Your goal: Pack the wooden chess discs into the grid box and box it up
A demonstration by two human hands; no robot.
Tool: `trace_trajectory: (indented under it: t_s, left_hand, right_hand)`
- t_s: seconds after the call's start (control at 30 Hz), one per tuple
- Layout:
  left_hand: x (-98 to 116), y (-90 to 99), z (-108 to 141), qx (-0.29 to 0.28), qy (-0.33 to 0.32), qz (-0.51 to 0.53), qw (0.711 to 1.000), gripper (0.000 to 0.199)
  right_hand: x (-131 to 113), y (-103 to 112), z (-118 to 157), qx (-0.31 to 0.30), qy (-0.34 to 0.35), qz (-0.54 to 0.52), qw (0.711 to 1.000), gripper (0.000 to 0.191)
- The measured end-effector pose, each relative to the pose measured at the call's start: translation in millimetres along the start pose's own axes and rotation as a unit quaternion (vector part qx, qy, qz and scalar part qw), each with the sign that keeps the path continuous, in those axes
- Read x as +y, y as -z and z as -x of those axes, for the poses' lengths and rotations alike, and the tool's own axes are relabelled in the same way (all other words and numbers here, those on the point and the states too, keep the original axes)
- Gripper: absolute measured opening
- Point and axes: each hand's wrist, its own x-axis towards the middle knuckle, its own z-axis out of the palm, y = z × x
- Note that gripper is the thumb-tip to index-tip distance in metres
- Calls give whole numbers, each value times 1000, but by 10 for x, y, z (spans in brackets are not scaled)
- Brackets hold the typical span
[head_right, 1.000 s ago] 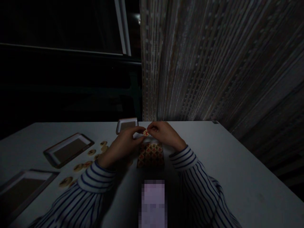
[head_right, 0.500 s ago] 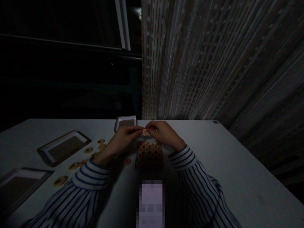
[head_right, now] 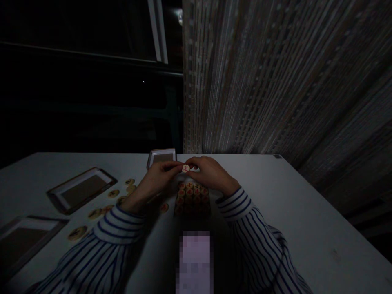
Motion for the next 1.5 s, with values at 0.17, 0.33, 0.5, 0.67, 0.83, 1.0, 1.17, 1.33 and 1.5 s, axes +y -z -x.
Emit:
trace_trajectory:
  t_s: [0.17, 0.33, 0.5, 0.67, 0.83, 1.0, 1.17, 1.33, 1.5]
  left_hand:
    - [-16, -13, -7, 8, -7, 0, 1000, 23]
    - [-56, -22, -19, 7, -16, 1, 1000, 23]
    - [-87, -25, -27, 1, -21, -9, 1000, 24]
    - [-157, -40, -45, -8, -25, -38, 999, 25]
    - [-211, -31, -37, -2, -30, -107, 994, 30]
    - [-170, 3, 16, -28, -25, -235, 971, 33]
    - [-171, 1, 47, -67, -13, -336, 939, 35]
    - [-243, -15, 55, -98, -21, -382, 919, 36]
    - [-322, -22, 53, -114, -23, -386, 915, 35]
  right_hand:
    - [-12, -6, -4, -4, 6, 52, 999, 27]
    - [-29, -1, -6, -10, 19, 91, 996, 28]
    - [-34, 10, -8, -15, 33, 121, 992, 29]
    - [-15, 19, 3, -35, 27, 129, 991, 28]
    - [26, 19, 13, -65, -1, 146, 987, 29]
    - [55, 16, 18, -86, -19, 158, 984, 30]
    - [72, 6, 27, -119, -39, 180, 976, 32]
    - [123, -27, 35, -164, -67, 218, 960, 32]
    - [146, -51, 38, -215, -84, 241, 943, 26]
